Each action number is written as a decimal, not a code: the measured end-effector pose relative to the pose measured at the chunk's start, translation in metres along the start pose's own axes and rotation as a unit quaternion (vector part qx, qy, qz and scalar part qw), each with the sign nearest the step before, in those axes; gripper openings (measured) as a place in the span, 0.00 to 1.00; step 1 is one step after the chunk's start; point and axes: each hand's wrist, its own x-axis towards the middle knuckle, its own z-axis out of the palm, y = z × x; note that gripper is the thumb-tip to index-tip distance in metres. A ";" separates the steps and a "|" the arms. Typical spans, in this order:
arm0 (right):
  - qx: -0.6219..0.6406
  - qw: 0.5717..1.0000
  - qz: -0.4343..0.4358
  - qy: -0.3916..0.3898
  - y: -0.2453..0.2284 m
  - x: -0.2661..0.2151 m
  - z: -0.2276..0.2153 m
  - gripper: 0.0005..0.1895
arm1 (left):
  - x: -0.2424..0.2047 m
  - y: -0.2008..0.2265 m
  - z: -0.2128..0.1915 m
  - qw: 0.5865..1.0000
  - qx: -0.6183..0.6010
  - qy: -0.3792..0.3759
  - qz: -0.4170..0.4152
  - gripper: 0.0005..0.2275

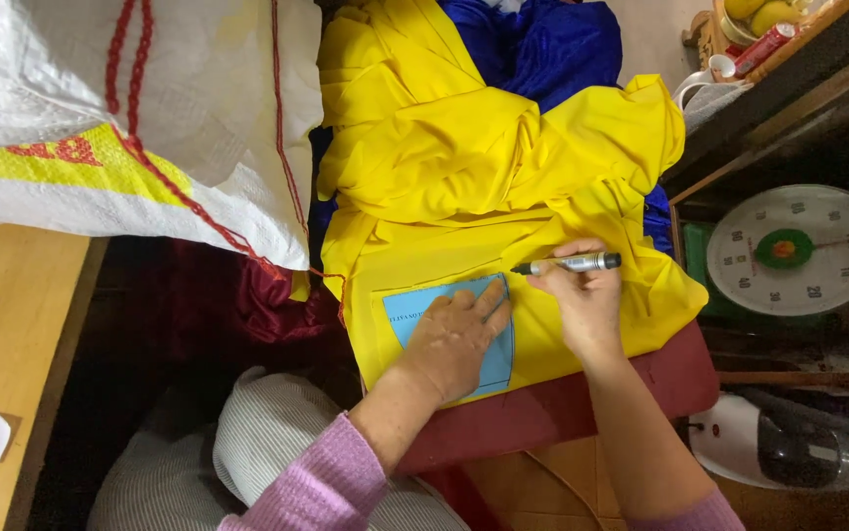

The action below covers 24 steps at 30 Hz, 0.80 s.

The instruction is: Smoothing out yellow fabric and tracing a blue pattern piece onto it using a marker on a sewing workstation.

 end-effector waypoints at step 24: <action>-0.059 0.997 -0.042 -0.025 -0.003 -0.005 0.000 0.13 | 0.000 0.002 -0.003 0.999 -0.031 0.019 -0.014 0.34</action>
